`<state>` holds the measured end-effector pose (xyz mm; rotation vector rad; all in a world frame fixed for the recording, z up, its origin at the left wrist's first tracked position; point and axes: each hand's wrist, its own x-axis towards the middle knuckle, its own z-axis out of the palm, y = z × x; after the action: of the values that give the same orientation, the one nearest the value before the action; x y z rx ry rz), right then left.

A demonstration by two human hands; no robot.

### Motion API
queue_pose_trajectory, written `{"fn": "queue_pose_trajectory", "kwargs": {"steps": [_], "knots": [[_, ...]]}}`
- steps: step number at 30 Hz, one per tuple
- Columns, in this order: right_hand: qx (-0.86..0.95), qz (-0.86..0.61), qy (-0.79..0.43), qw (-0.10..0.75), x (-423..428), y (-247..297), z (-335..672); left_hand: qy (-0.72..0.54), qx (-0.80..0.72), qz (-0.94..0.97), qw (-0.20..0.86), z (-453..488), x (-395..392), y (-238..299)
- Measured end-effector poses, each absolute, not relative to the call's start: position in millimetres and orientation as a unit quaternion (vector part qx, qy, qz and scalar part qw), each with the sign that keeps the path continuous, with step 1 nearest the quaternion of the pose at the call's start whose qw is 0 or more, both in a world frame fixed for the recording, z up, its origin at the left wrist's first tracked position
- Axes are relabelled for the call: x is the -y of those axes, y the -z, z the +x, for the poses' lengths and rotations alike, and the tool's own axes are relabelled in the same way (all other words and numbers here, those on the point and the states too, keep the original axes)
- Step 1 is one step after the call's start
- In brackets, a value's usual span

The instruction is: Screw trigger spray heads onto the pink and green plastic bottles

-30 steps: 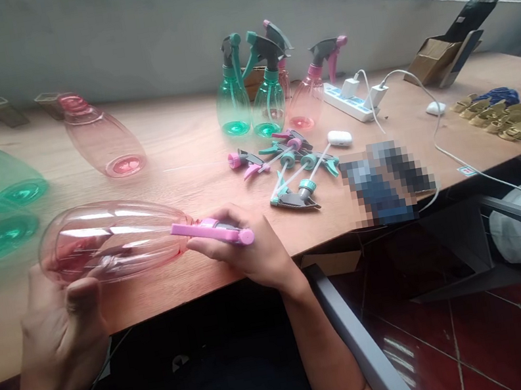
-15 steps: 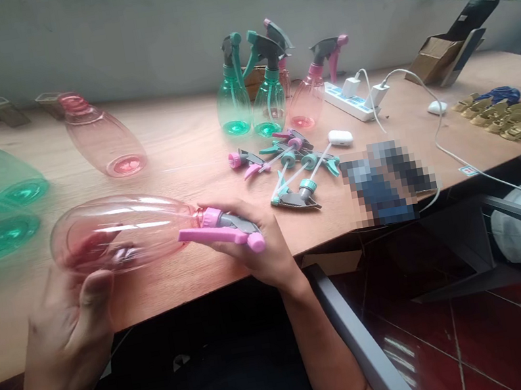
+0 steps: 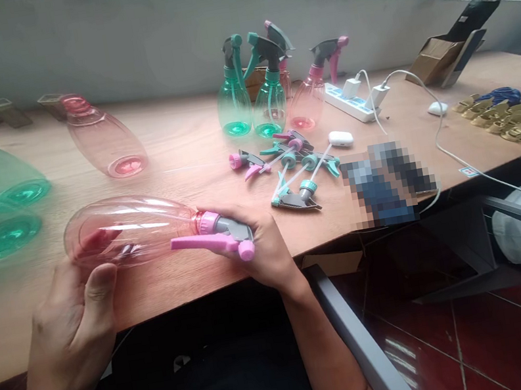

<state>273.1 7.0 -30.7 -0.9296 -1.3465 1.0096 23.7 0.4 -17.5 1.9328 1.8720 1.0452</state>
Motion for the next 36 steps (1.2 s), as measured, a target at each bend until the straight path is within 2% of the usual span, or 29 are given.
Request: {"fn": "queue_pose_trajectory", "kwargs": {"steps": [6, 11, 17, 23, 30, 36], "knots": [[0.598, -0.384, -0.384, 0.589, -7, 29, 271, -0.363, -0.645, 0.66, 0.128, 25, 0, 17], [0.578, -0.345, -0.436, 0.598, -5, 27, 271, -0.363, -0.649, 0.656, 0.128, 26, -1, 16], [0.595, -0.33, -0.431, 0.592, -6, 28, 273, -0.38, -0.637, 0.66, 0.123, 26, -1, 16], [0.62, -0.349, -0.375, 0.594, -6, 25, 272, -0.37, -0.649, 0.655, 0.116, 26, -3, 17], [0.537, -0.457, -0.399, 0.586, -8, 25, 263, -0.369, -0.635, 0.669, 0.116, 24, -3, 20], [0.505, -0.441, -0.441, 0.597, -5, 18, 263, -0.384, -0.582, 0.703, 0.138, 22, -5, 27]]}}
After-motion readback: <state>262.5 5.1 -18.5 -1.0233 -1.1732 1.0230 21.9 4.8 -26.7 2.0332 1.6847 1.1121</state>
